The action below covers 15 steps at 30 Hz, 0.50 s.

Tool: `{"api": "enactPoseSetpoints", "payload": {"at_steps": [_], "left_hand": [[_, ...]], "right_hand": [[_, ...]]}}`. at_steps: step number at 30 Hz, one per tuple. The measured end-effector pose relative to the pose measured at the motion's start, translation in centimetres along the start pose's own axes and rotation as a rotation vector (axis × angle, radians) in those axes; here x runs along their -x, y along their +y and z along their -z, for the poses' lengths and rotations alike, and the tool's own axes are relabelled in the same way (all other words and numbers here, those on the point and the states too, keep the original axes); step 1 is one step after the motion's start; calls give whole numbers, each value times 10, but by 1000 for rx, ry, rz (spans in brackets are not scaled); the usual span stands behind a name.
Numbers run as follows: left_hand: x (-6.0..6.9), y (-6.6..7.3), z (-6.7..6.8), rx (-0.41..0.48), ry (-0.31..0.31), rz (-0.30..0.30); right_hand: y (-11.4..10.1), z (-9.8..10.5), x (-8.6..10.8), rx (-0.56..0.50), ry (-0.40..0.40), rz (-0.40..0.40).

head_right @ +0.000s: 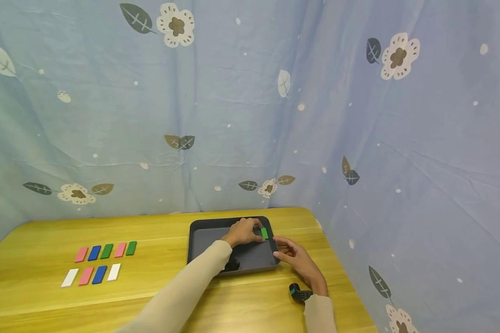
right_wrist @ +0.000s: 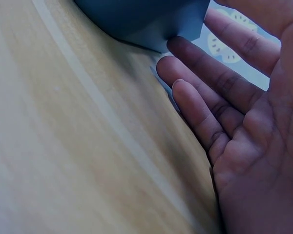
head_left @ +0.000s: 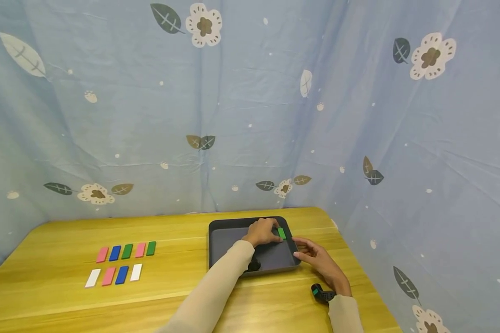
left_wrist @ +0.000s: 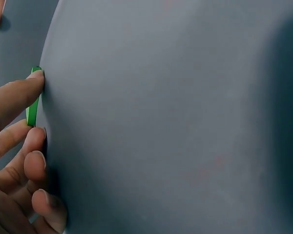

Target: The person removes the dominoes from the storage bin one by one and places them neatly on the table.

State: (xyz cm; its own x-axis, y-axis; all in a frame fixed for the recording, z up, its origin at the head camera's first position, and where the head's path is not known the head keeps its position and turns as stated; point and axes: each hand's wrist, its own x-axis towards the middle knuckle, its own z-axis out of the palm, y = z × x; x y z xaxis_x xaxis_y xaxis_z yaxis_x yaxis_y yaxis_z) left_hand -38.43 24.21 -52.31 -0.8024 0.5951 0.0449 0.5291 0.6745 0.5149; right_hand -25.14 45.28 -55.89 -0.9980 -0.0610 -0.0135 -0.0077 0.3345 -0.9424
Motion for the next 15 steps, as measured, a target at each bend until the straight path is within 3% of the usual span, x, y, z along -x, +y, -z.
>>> {"api": "enactPoseSetpoints", "payload": {"at_steps": [7, 15], "left_hand": [[-1, -3, -2, 28, 0, 6], [4, -2, 6, 65, -38, -17]], "right_hand": [[-4, -3, 1, -9, 4, -3], [-2, -1, 2, -6, 7, -5]]}}
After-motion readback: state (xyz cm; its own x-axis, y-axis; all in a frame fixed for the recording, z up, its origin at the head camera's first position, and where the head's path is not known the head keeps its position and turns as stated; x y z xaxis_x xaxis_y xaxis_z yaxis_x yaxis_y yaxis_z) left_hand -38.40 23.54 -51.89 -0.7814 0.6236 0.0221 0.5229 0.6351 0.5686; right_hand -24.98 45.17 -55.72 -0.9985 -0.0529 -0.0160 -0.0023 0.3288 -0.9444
